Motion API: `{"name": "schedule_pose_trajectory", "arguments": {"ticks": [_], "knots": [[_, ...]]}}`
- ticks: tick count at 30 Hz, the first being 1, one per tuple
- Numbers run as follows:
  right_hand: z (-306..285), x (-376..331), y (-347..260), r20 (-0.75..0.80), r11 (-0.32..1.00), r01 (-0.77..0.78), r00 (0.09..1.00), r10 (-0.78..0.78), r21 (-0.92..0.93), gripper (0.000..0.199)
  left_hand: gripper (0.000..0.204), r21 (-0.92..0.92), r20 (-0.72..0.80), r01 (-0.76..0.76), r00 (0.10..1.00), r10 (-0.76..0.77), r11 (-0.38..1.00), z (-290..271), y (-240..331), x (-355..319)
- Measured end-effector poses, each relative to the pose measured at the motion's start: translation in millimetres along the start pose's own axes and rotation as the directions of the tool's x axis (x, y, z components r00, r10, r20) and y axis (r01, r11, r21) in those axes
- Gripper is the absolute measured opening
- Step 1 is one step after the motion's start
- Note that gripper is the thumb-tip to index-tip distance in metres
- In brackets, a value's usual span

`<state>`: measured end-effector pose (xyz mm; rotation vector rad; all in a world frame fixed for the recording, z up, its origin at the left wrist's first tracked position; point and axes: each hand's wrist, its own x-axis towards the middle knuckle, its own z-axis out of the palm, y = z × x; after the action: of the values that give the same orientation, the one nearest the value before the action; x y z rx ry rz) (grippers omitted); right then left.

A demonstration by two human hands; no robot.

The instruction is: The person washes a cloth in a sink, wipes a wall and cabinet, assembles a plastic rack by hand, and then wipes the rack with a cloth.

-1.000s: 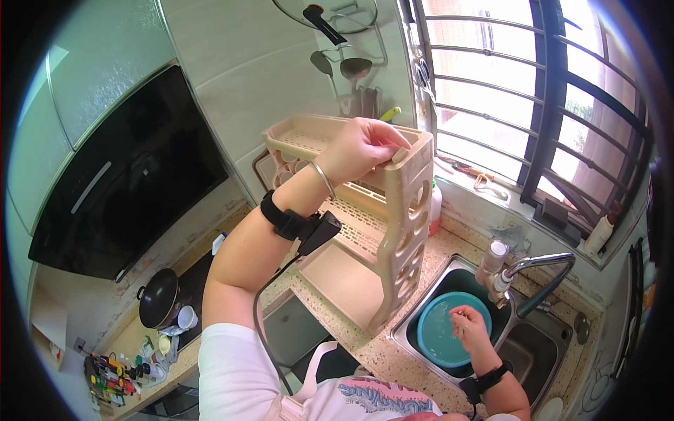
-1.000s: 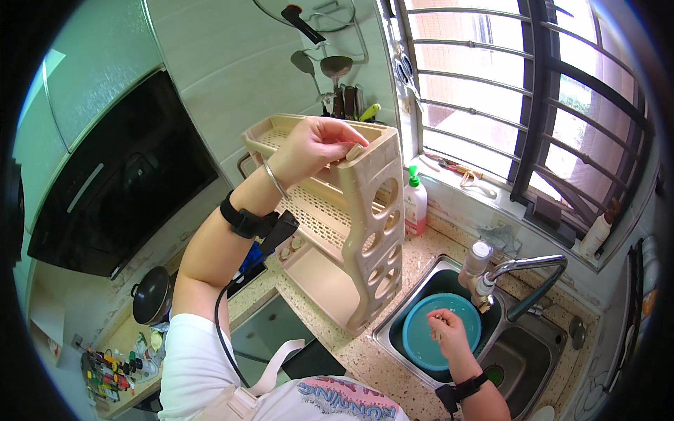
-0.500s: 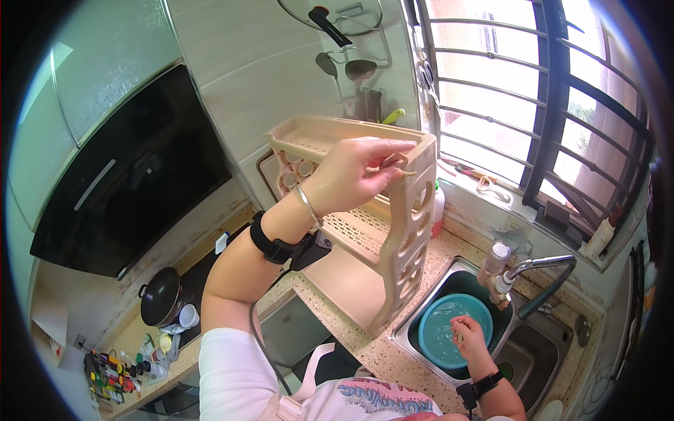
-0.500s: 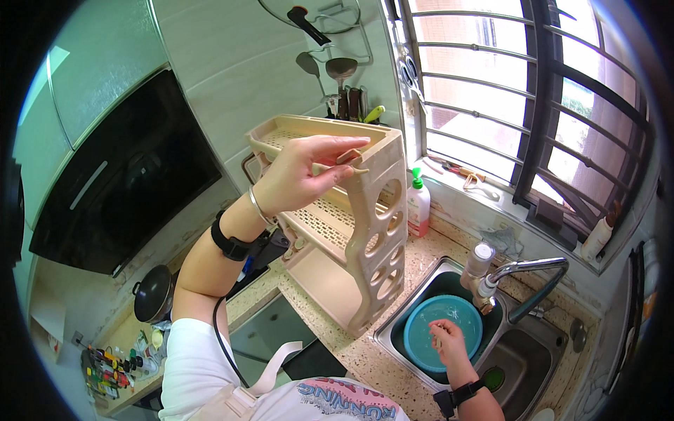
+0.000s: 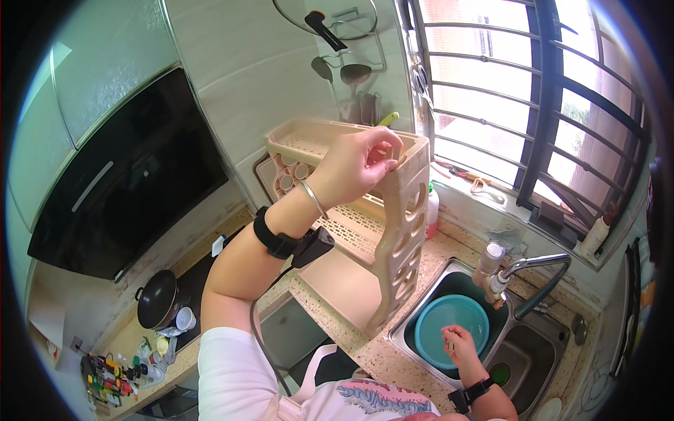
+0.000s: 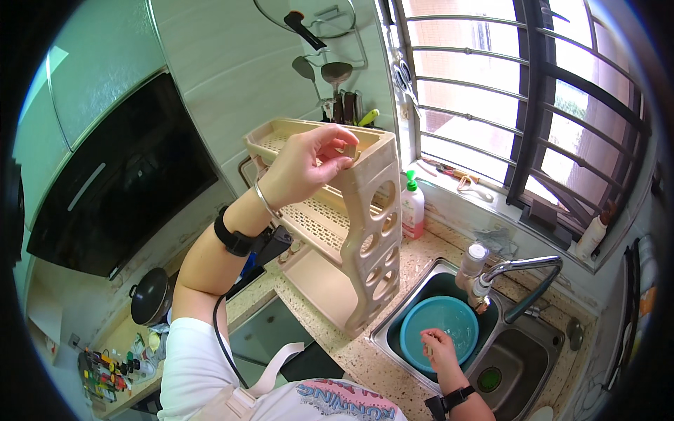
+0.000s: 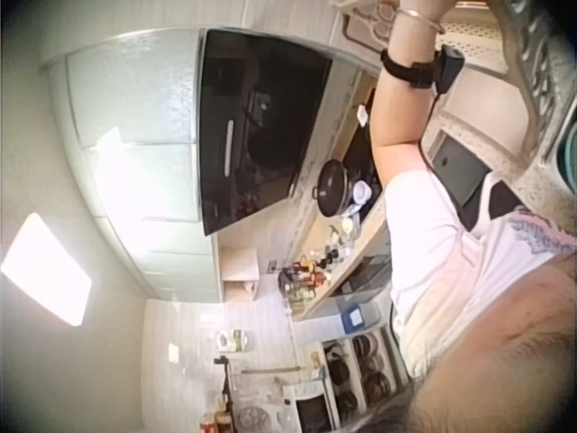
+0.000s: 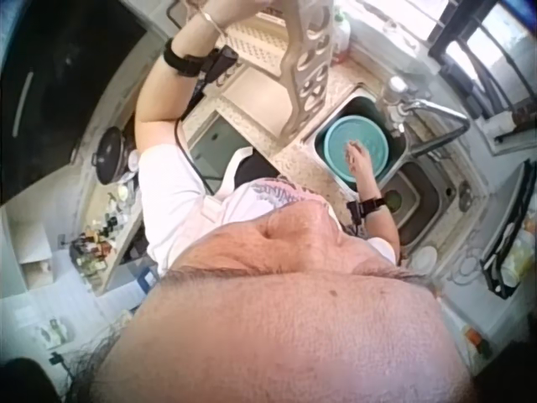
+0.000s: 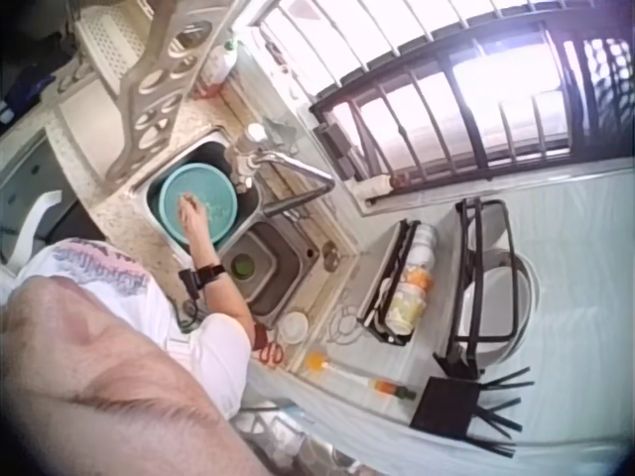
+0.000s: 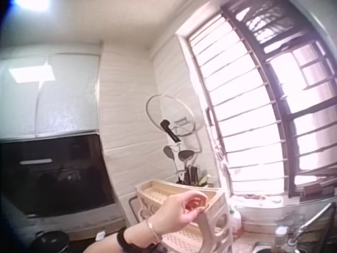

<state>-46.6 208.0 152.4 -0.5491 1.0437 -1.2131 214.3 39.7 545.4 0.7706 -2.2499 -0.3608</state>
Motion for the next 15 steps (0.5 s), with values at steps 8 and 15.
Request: {"name": "schedule_pose_trajectory", "arguments": {"ticks": [8,15], "knots": [[-0.4,0.0,12.1,-0.024,0.999,-0.036,0.999,0.037,0.033,0.011,0.028,0.136,-0.164,-0.055,0.983,0.078,0.989,15.3,5.8,-7.5],[8.3,2.0,22.5,-0.014,0.995,-0.095,0.995,0.095,0.039,0.009,0.035,0.297,-0.303,-0.239,0.895,0.329,0.924,29.0,-3.9,-13.2]]}}
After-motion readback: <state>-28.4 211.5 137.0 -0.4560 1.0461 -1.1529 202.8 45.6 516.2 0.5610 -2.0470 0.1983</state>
